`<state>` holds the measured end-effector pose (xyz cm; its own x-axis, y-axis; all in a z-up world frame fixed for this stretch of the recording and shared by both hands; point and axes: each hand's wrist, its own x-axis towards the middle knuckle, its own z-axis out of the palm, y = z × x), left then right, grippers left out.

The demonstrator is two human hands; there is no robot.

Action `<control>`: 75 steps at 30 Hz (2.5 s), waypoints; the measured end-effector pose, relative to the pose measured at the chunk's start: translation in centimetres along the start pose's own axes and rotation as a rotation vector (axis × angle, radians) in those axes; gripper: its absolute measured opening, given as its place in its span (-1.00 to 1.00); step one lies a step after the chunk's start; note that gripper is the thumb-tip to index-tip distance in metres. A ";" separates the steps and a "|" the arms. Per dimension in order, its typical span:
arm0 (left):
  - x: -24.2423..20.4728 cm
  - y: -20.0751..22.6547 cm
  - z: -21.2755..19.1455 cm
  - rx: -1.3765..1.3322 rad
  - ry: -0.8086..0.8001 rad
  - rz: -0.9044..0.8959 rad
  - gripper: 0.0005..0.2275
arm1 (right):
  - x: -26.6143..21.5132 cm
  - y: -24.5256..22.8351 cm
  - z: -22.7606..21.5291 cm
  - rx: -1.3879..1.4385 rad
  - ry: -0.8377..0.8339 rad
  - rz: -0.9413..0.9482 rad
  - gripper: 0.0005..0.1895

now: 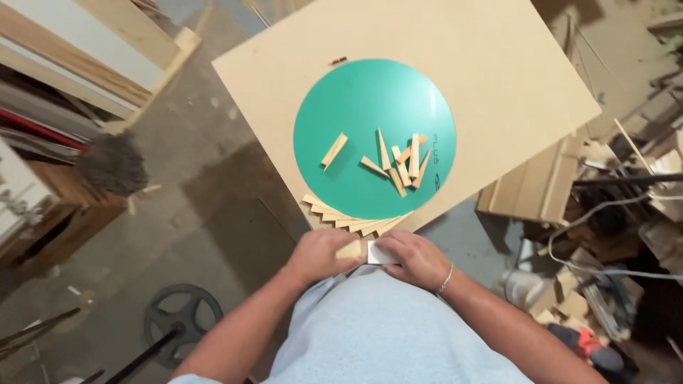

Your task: Arranging small wooden wedges around a circular template and using a utility knife for adjustments

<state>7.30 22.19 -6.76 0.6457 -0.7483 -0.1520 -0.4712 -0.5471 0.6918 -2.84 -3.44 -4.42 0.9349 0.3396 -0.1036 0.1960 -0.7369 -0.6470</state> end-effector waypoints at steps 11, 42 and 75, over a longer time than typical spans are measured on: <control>4.2 -8.9 -6.2 0.024 0.090 -0.312 -0.50 | -3.1 5.7 1.2 -0.164 0.044 0.448 -0.43; 2.7 -8.9 -7.9 -0.080 0.151 -0.536 -0.55 | 1.0 3.4 -9.0 0.250 -0.019 0.789 -0.30; -0.6 -12.0 -5.8 -0.131 0.200 -0.422 -0.54 | 4.3 -0.7 2.0 0.131 0.168 0.409 -0.35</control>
<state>16.01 31.40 -10.90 0.8731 -0.3777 -0.3083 -0.0723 -0.7257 0.6842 0.41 -0.31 -5.91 0.9648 -0.0712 -0.2532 -0.2279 -0.7066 -0.6699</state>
